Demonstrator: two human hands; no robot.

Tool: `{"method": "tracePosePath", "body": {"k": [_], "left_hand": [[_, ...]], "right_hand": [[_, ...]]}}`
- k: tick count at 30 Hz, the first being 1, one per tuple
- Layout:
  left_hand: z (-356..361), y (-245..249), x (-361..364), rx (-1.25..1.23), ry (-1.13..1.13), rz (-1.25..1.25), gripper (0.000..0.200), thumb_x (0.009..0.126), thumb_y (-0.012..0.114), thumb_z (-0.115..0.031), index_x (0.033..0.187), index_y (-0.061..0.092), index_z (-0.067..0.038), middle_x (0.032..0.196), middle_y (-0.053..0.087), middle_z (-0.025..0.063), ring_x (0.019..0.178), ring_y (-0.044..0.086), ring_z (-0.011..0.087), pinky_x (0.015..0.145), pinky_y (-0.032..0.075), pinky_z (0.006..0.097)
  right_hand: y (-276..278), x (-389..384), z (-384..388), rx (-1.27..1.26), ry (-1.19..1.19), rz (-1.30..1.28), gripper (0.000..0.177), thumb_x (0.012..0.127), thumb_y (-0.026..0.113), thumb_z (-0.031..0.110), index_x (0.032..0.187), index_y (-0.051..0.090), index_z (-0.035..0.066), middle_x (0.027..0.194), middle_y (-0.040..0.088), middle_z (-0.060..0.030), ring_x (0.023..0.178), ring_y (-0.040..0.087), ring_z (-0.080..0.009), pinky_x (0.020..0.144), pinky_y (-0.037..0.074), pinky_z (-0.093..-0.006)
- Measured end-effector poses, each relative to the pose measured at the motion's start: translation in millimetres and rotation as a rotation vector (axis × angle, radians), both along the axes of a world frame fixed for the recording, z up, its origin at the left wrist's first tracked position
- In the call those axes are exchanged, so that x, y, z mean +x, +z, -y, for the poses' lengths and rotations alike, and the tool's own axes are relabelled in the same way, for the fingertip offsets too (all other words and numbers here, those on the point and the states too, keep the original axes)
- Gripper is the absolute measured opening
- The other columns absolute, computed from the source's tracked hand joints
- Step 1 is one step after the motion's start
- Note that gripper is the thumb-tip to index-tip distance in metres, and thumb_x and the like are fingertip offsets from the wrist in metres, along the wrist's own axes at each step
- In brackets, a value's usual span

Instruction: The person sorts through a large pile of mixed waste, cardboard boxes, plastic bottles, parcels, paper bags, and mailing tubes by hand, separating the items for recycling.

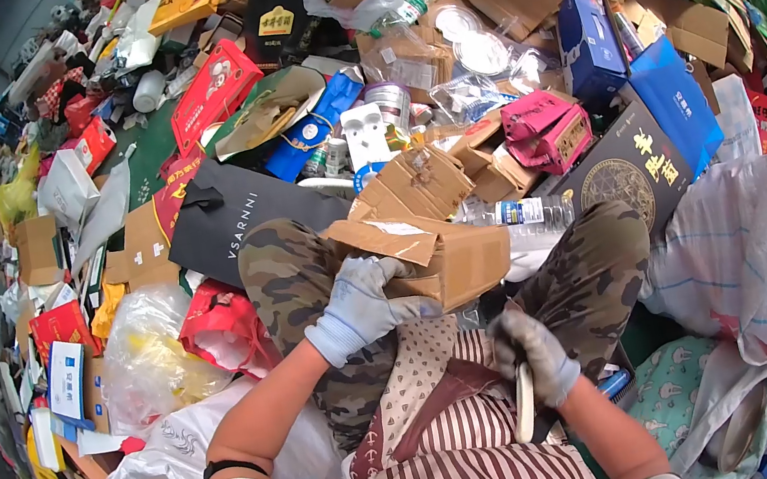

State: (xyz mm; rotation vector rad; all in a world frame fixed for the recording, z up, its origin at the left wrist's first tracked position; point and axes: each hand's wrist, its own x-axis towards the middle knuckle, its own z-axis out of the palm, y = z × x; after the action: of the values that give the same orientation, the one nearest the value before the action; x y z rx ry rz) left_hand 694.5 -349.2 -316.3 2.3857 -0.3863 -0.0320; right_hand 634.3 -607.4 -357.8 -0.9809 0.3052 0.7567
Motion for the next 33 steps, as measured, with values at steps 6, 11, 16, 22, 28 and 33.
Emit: {"method": "tracePosePath", "body": {"k": [6,11,16,22,28,33], "left_hand": [[7.6,-11.6,-10.9,-0.297,0.1,-0.288,0.054,0.062,0.079,-0.044,0.089,0.064,0.001,0.083,0.064,0.0137,0.078,0.062,0.021,0.073,0.047,0.0307],[26.4,-26.6,-20.5,-0.131,0.093,-0.132,0.052,0.063,0.075,-0.048,0.084,0.066,-0.002,0.079,0.064,0.0152,0.074,0.061,0.0283,0.07,0.046,0.0364],[25.0,-28.1,-25.2,-0.094,0.117,-0.086,0.047,0.059,0.08,-0.043,0.08,0.065,-0.003,0.077,0.062,0.0112,0.074,0.058,0.0248,0.07,0.043,0.0347],[31.7,-28.3,-29.2,-0.039,-0.007,0.045,0.04,0.065,0.072,-0.046,0.073,0.063,-0.008,0.073,0.063,0.0086,0.071,0.059,0.0265,0.065,0.042,0.0361],[29.9,-22.5,-32.4,0.037,-0.028,0.098,0.033,0.067,0.07,-0.041,0.067,0.058,-0.011,0.071,0.057,0.0049,0.076,0.057,0.0243,0.071,0.041,0.0357],[36.4,-26.6,-36.8,-0.072,-0.071,0.265,0.032,0.063,0.075,-0.033,0.072,0.056,-0.009,0.084,0.058,0.0075,0.087,0.055,0.0292,0.082,0.041,0.0393]], "right_hand": [[31.3,-37.5,6.6,0.04,-0.026,-0.106,0.029,0.09,0.052,0.033,0.094,0.051,0.005,0.057,0.051,-0.0057,0.045,0.05,-0.0152,0.044,0.039,-0.0232],[45.7,0.8,-7.3,-0.297,0.134,0.224,0.029,0.093,0.049,0.033,0.096,0.054,0.004,0.062,0.05,0.0008,0.05,0.044,-0.007,0.047,0.038,-0.0191],[25.4,17.8,-20.4,-0.597,0.28,0.53,0.028,0.095,0.047,0.025,0.105,0.057,0.001,0.079,0.057,0.0008,0.067,0.048,-0.007,0.061,0.044,-0.0232],[34.7,28.4,-28.3,-0.857,0.481,0.587,0.024,0.092,0.049,0.02,0.103,0.058,0.001,0.078,0.06,-0.0121,0.068,0.055,-0.0166,0.065,0.046,-0.0303],[36.3,27.3,-40.5,-1.034,0.273,0.752,0.02,0.091,0.047,0.023,0.089,0.054,0.005,0.071,0.057,-0.021,0.068,0.057,-0.0375,0.06,0.044,-0.0435],[17.4,44.7,-34.7,-1.144,0.167,0.763,0.019,0.091,0.047,0.023,0.085,0.052,0.006,0.069,0.057,-0.0219,0.067,0.057,-0.04,0.059,0.043,-0.0471]]}}
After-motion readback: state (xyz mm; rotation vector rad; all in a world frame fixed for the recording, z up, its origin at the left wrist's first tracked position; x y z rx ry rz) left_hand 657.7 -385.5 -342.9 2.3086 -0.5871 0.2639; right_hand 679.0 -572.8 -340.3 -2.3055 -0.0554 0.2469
